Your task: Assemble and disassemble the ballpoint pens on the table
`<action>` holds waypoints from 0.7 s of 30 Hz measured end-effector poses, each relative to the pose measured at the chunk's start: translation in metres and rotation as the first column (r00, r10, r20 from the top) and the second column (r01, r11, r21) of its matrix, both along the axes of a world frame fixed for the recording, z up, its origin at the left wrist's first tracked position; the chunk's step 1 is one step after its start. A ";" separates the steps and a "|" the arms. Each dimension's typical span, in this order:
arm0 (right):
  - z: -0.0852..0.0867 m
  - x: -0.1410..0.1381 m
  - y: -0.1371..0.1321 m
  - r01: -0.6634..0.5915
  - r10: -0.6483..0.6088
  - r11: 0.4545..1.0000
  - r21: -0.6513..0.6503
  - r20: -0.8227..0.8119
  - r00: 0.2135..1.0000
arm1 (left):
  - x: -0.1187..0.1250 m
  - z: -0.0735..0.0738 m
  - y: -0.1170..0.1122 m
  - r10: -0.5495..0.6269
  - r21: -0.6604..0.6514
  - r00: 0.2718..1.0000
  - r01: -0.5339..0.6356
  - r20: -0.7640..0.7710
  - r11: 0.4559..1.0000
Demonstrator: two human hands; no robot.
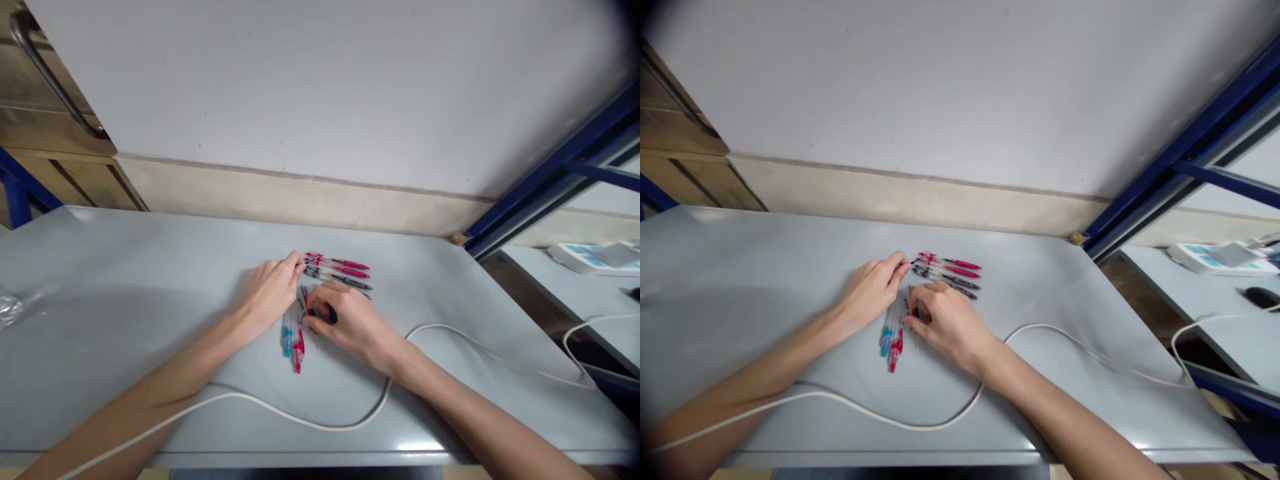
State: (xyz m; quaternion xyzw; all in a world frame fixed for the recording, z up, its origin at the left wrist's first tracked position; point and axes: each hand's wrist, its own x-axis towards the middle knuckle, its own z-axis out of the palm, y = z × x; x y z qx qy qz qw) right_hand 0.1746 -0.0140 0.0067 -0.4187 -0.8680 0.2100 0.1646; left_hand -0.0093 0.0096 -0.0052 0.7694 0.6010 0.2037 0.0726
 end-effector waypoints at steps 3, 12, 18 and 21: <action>-0.002 -0.002 0.000 0.076 -0.076 0.997 0.003 0.005 0.997 | 0.000 0.000 0.000 0.013 -0.010 1.000 -0.014 -0.027 1.000; -0.008 -0.005 0.000 0.093 -0.096 0.992 0.084 0.032 0.995 | 0.000 0.000 -0.001 0.029 -0.027 0.998 -0.031 -0.061 0.999; -0.006 -0.001 0.000 0.067 -0.066 0.995 0.078 -0.005 0.998 | 0.000 -0.001 0.000 0.032 -0.025 0.997 -0.034 -0.072 0.999; -0.005 0.000 0.001 0.020 -0.019 0.998 0.058 -0.020 1.000 | 0.000 0.000 -0.001 0.026 -0.025 0.998 -0.027 -0.057 0.999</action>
